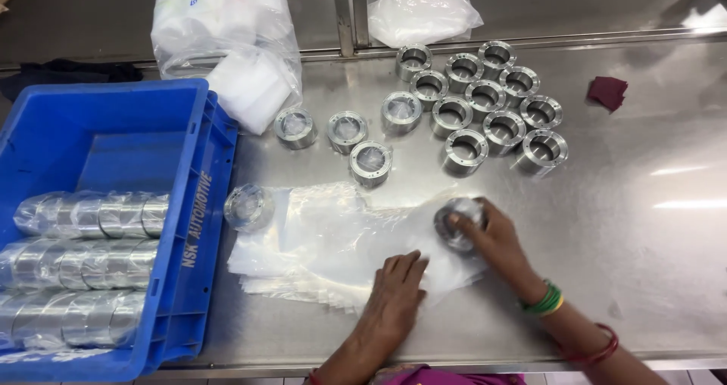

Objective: The person cleans metal collars using a red cloth and a blue cloth, places them into individual plastic bags, and then stacks the bagged parts into a blue plastic crate.

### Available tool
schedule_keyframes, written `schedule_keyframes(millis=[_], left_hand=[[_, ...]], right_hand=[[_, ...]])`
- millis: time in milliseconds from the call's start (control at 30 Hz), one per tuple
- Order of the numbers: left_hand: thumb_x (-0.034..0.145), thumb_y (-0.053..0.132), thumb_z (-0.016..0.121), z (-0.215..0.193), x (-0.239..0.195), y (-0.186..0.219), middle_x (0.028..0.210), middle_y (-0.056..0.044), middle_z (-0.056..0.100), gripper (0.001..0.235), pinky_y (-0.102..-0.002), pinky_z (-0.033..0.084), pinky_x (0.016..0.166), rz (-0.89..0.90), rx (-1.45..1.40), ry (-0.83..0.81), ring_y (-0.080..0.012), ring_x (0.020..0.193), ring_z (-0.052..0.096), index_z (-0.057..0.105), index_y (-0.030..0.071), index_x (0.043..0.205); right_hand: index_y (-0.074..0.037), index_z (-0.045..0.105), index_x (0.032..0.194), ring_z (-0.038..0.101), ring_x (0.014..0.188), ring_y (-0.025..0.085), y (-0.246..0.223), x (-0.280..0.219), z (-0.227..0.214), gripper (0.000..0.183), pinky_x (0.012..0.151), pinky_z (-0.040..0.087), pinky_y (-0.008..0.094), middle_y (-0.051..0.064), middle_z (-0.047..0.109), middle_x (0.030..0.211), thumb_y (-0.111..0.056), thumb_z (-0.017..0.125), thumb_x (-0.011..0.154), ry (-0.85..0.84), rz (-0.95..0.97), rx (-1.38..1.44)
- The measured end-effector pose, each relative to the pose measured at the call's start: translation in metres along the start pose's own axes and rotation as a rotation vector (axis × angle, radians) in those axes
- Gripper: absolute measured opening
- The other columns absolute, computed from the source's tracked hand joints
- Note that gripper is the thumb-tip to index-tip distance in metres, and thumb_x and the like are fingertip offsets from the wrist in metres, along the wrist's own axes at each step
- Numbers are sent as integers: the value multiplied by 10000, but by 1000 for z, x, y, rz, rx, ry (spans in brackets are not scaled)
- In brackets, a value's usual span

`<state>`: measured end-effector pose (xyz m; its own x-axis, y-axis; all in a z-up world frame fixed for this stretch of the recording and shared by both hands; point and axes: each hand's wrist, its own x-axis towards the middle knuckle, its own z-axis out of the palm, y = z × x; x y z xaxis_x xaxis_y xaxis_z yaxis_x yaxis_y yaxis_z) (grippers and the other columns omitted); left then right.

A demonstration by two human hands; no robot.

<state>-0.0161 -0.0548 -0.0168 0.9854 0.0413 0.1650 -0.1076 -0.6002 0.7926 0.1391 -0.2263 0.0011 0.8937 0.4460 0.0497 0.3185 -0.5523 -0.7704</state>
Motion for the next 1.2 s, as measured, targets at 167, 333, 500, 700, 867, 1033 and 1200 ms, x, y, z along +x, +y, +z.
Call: schedule_keyframes(millis=[167, 333, 500, 700, 867, 1033, 1200], left_hand=[[776, -143, 564, -32, -5, -2, 1201, -207, 675, 434, -412, 487, 1009, 132, 304, -20, -334, 1133, 636, 693, -22, 1173], [874, 160, 723, 15, 26, 52, 1058, -240, 672, 407, -466, 512, 914, 225, 217, -128, -381, 1024, 619, 639, -50, 1212], [771, 213, 767, 57, 63, 65, 1067, -252, 605, 548, -515, 530, 692, 67, 271, -236, -388, 962, 589, 566, -82, 1187], [1105, 195, 573, 93, 81, -20, 873, -198, 652, 242, -450, 601, 611, -74, 480, -123, -325, 764, 703, 600, -45, 1090], [874, 262, 731, 32, 68, -12, 686, -118, 679, 204, -406, 532, 632, -222, -118, -212, -256, 601, 691, 695, 63, 847], [729, 350, 872, 17, 71, 20, 621, -112, 688, 408, -373, 481, 571, -378, 2, -170, -241, 571, 665, 616, 36, 684], [877, 366, 755, 25, 80, 27, 597, -76, 721, 228, -336, 463, 562, -471, -128, -195, -170, 508, 676, 680, 155, 920]], right_hand=[[-15, 610, 1183, 754, 882, 209, -10, 44, -9, 503, 726, 635, 323, 162, 722, 1074, -400, 716, 879, -70, 145, 308], [-37, 594, 1181, 751, 926, 265, -26, 109, 20, 517, 771, 639, 367, 173, 711, 1097, -439, 721, 881, -165, 72, 263], [-71, 569, 1273, 705, 971, 272, -12, 144, 21, 585, 821, 547, 417, 141, 714, 1058, -505, 703, 906, -185, -237, -135], [-126, 705, 1174, 472, 1154, 263, 61, 130, -20, 426, 962, 434, 462, 68, 649, 1146, -518, 659, 1015, 0, -595, -734], [-166, 700, 1233, 466, 1170, 288, 51, 36, -55, 667, 925, 345, 486, 93, 606, 1258, -654, 718, 778, 115, -490, -760], [-167, 685, 1300, 500, 1139, 296, 47, -9, -73, 763, 950, 353, 473, 110, 664, 1155, -597, 800, 680, 292, -275, -662], [-166, 663, 1310, 565, 1079, 235, 55, -4, -80, 719, 896, 476, 373, 90, 714, 1157, -464, 871, 689, 243, -117, -279]])
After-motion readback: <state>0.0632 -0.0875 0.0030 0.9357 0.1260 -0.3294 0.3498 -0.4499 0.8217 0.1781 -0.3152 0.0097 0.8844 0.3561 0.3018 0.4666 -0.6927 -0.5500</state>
